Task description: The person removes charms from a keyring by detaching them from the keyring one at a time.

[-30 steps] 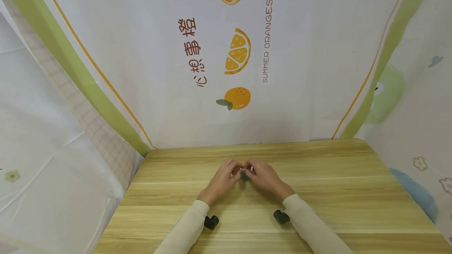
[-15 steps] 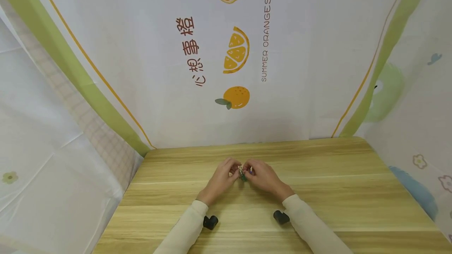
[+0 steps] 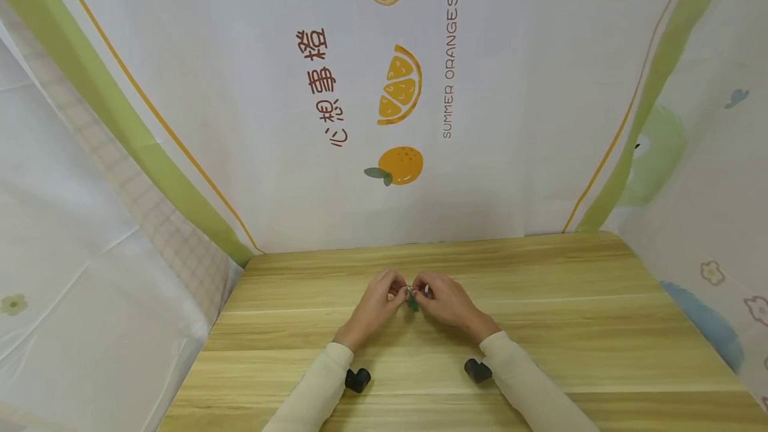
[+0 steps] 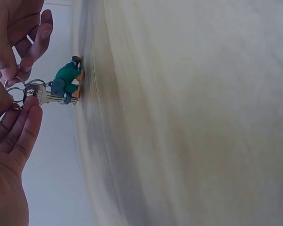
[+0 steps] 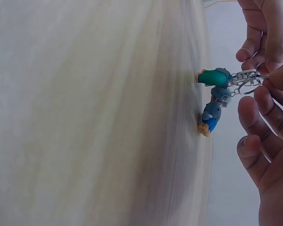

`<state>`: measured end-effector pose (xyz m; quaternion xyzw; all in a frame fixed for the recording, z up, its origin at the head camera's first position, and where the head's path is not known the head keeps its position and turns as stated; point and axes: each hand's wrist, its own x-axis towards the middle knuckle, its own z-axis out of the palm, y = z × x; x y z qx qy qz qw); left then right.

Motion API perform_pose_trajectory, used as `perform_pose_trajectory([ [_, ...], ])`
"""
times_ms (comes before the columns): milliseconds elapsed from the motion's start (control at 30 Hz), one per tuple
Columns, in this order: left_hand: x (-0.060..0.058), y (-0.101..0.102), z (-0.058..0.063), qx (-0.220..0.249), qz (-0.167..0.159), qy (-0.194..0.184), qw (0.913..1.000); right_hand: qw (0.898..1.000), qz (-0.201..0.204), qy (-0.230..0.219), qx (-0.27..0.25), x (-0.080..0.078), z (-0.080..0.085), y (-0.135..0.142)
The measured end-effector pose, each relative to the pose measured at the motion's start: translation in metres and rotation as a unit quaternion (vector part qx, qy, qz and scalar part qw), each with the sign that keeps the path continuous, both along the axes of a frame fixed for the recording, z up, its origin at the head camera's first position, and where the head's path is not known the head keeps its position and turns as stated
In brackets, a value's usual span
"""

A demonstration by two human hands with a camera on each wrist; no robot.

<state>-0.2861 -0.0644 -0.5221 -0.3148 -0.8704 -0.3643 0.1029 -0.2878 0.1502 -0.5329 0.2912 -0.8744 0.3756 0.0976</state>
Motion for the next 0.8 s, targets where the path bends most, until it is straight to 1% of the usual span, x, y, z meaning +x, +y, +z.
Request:
perform_pose_trajectory([
  [200, -0.0002, 0.0007, 0.0000, -0.006, 0.000, 0.008, 0.9999, 1.000, -0.020, 0.018, -0.001, 0.0020, 0.0008, -0.0021],
  [400, 0.0002, -0.0008, 0.0008, -0.005, 0.009, -0.005, 0.9999, 0.999, -0.044, -0.004, 0.001, 0.0021, 0.0037, -0.0023],
  [567, 0.0005, -0.0015, 0.0010, -0.003, 0.011, -0.010, 0.9999, 1.000, -0.029, -0.007, -0.003, -0.0004, 0.0026, 0.0004],
  [667, 0.0005, -0.0010, 0.0014, -0.002, 0.004, -0.010, 0.9999, 1.000, -0.017, -0.005, -0.009, -0.0020, 0.0007, 0.0009],
  [800, 0.0007, -0.0003, 0.0029, 0.000, -0.003, -0.014, 0.9999, 1.000, -0.010, 0.000, -0.007, -0.0048, -0.0022, 0.0000],
])
